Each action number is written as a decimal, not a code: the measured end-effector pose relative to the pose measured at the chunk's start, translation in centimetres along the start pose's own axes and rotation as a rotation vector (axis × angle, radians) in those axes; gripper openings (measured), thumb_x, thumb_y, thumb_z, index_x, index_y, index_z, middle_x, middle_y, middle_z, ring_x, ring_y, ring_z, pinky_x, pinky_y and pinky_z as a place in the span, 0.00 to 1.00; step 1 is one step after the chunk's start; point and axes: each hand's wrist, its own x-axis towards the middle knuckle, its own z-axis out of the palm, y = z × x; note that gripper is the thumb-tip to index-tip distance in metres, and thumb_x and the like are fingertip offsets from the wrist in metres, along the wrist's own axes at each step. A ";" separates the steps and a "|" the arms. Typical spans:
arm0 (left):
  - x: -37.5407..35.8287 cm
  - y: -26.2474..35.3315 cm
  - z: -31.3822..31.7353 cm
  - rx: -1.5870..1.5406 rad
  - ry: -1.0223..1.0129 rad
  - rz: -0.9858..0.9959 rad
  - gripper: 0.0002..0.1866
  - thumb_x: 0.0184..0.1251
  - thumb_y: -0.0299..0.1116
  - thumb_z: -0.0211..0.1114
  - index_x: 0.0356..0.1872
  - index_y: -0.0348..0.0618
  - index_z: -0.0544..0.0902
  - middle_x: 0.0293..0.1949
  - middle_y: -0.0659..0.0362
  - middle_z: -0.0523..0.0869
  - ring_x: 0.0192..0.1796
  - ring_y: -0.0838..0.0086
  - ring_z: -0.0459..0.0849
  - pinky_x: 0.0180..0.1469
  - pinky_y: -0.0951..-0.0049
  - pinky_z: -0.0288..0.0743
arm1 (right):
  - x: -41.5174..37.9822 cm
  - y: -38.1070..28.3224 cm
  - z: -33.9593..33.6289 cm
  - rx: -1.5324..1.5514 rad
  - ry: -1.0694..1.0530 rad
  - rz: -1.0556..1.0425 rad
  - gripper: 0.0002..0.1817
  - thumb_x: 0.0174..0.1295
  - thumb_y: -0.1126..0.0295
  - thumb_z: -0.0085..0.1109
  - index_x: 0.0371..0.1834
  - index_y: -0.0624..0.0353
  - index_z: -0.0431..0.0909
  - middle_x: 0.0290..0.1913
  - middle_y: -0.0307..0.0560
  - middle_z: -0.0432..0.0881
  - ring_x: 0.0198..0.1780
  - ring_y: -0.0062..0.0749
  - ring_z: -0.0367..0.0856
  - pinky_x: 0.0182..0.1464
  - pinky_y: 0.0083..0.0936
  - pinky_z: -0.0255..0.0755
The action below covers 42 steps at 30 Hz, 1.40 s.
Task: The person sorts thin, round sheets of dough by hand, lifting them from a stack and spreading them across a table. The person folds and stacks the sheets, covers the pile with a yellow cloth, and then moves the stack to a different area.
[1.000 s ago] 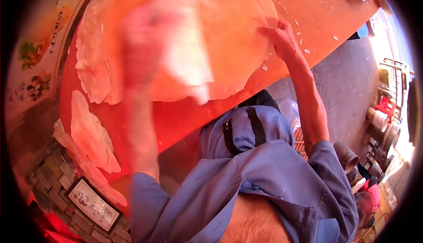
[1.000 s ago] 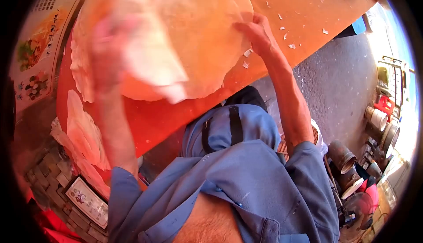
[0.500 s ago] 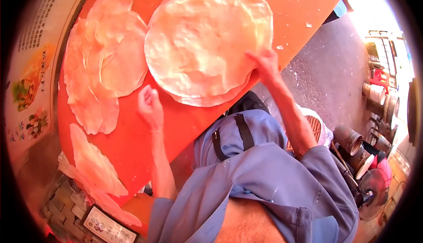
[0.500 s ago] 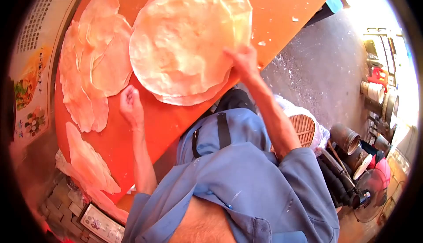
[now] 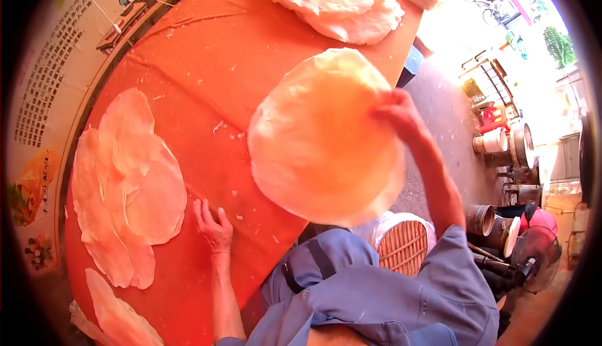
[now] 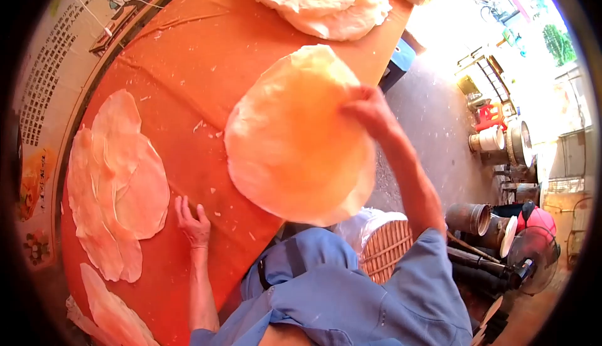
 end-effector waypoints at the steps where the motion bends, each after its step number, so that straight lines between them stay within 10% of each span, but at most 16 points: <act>1: 0.2 0.9 0.2 0.122 -0.009 0.058 0.22 0.64 0.33 0.62 0.57 0.31 0.77 0.63 0.39 0.73 0.66 0.43 0.70 0.68 0.47 0.65 | 1.7 -2.0 -1.6 -0.002 0.042 0.031 0.16 0.49 0.76 0.67 0.43 0.68 0.85 0.34 0.39 0.86 0.32 0.23 0.83 0.40 0.23 0.78; 3: 0.4 1.0 0.6 0.129 0.017 0.065 0.22 0.64 0.34 0.62 0.57 0.32 0.77 0.63 0.40 0.73 0.66 0.43 0.70 0.68 0.47 0.65 | 6.4 -6.2 -6.3 -0.335 0.168 -0.093 0.20 0.47 0.68 0.72 0.45 0.64 0.85 0.38 0.42 0.85 0.39 0.26 0.82 0.45 0.28 0.78; 4: 0.3 1.1 0.6 0.134 0.025 0.067 0.22 0.64 0.34 0.61 0.57 0.32 0.77 0.63 0.40 0.73 0.66 0.43 0.70 0.68 0.46 0.65 | 10.4 -8.2 -10.8 -0.306 -0.112 -0.275 0.27 0.45 0.65 0.77 0.50 0.61 0.83 0.38 0.41 0.85 0.42 0.25 0.82 0.47 0.26 0.77; 8: 0.3 1.4 0.3 0.210 -0.021 0.061 0.23 0.65 0.36 0.60 0.58 0.33 0.76 0.63 0.40 0.73 0.67 0.44 0.70 0.66 0.47 0.67 | 24.9 -20.2 -24.1 -0.797 0.130 -0.655 0.17 0.57 0.69 0.67 0.49 0.63 0.81 0.32 0.42 0.84 0.35 0.31 0.84 0.43 0.31 0.78; 10: 0.3 1.1 0.7 0.191 0.000 0.062 0.23 0.64 0.35 0.60 0.57 0.33 0.76 0.63 0.40 0.73 0.67 0.43 0.70 0.66 0.46 0.67 | 25.4 -25.5 -20.4 -0.922 0.423 -1.581 0.10 0.63 0.71 0.59 0.44 0.64 0.82 0.31 0.46 0.86 0.33 0.31 0.84 0.40 0.30 0.80; 11: 0.2 1.0 0.8 0.182 0.011 0.065 0.22 0.64 0.35 0.59 0.57 0.33 0.76 0.63 0.40 0.73 0.67 0.43 0.70 0.66 0.46 0.67 | 27.0 -26.1 -20.3 -0.617 0.220 -1.367 0.10 0.62 0.73 0.60 0.45 0.63 0.82 0.37 0.45 0.86 0.34 0.29 0.84 0.42 0.29 0.80; 14: 0.3 1.0 1.1 0.167 0.024 0.062 0.22 0.64 0.35 0.59 0.57 0.32 0.76 0.63 0.39 0.73 0.67 0.42 0.70 0.67 0.46 0.67 | 29.5 -25.4 -14.8 -1.354 0.588 -0.931 0.10 0.64 0.74 0.57 0.47 0.63 0.82 0.38 0.46 0.85 0.36 0.31 0.85 0.42 0.27 0.80; 18: 0.7 1.5 0.7 0.192 -0.002 0.047 0.23 0.64 0.35 0.59 0.57 0.31 0.76 0.63 0.38 0.73 0.67 0.42 0.70 0.66 0.46 0.67 | 28.9 -16.2 -6.0 -1.423 0.357 -0.601 0.11 0.52 0.68 0.64 0.36 0.61 0.83 0.33 0.43 0.84 0.38 0.36 0.83 0.40 0.39 0.78; 19: 0.7 1.4 0.7 0.196 -0.010 0.041 0.23 0.64 0.35 0.59 0.57 0.31 0.76 0.63 0.39 0.73 0.67 0.42 0.70 0.66 0.46 0.67 | 31.7 -10.1 -3.8 -1.396 0.309 -0.665 0.05 0.53 0.70 0.58 0.30 0.57 0.81 0.28 0.45 0.82 0.30 0.41 0.81 0.31 0.44 0.73; 20: 0.6 1.5 0.7 0.204 -0.015 0.043 0.23 0.64 0.35 0.59 0.57 0.31 0.76 0.63 0.39 0.73 0.67 0.42 0.70 0.66 0.45 0.67 | 32.3 -3.6 -0.8 -2.156 0.373 -1.116 0.06 0.51 0.72 0.57 0.32 0.54 0.81 0.25 0.45 0.77 0.25 0.42 0.75 0.25 0.43 0.65; 23: 0.8 1.6 0.6 0.215 -0.016 0.051 0.23 0.65 0.37 0.59 0.57 0.31 0.76 0.63 0.39 0.73 0.67 0.42 0.70 0.66 0.45 0.67 | 21.0 4.4 11.5 -1.171 -0.017 -0.870 0.15 0.52 0.65 0.63 0.42 0.55 0.76 0.37 0.50 0.78 0.39 0.46 0.76 0.37 0.42 0.69; 26: 1.1 1.8 0.8 0.191 0.009 0.047 0.22 0.64 0.36 0.61 0.56 0.31 0.77 0.62 0.39 0.74 0.66 0.42 0.71 0.66 0.45 0.67 | 10.4 7.3 20.1 -0.816 -0.281 -0.717 0.27 0.54 0.58 0.67 0.54 0.60 0.73 0.55 0.61 0.73 0.62 0.60 0.67 0.61 0.56 0.65; 33: 2.0 -1.8 -2.4 0.001 0.114 -0.109 0.18 0.60 0.33 0.69 0.50 0.39 0.82 0.48 0.49 0.82 0.56 0.50 0.79 0.58 0.52 0.74 | 3.9 8.9 26.1 -1.050 -0.049 -0.729 0.35 0.63 0.55 0.58 0.70 0.63 0.64 0.72 0.71 0.59 0.74 0.67 0.54 0.74 0.57 0.47; 42: 3.6 -11.7 -8.9 0.226 -0.208 0.075 0.29 0.55 0.39 0.72 0.55 0.33 0.77 0.59 0.45 0.74 0.65 0.51 0.71 0.66 0.52 0.66 | 4.1 9.8 26.4 -1.150 -0.013 -0.721 0.35 0.67 0.53 0.54 0.73 0.60 0.63 0.74 0.69 0.59 0.76 0.62 0.54 0.76 0.54 0.45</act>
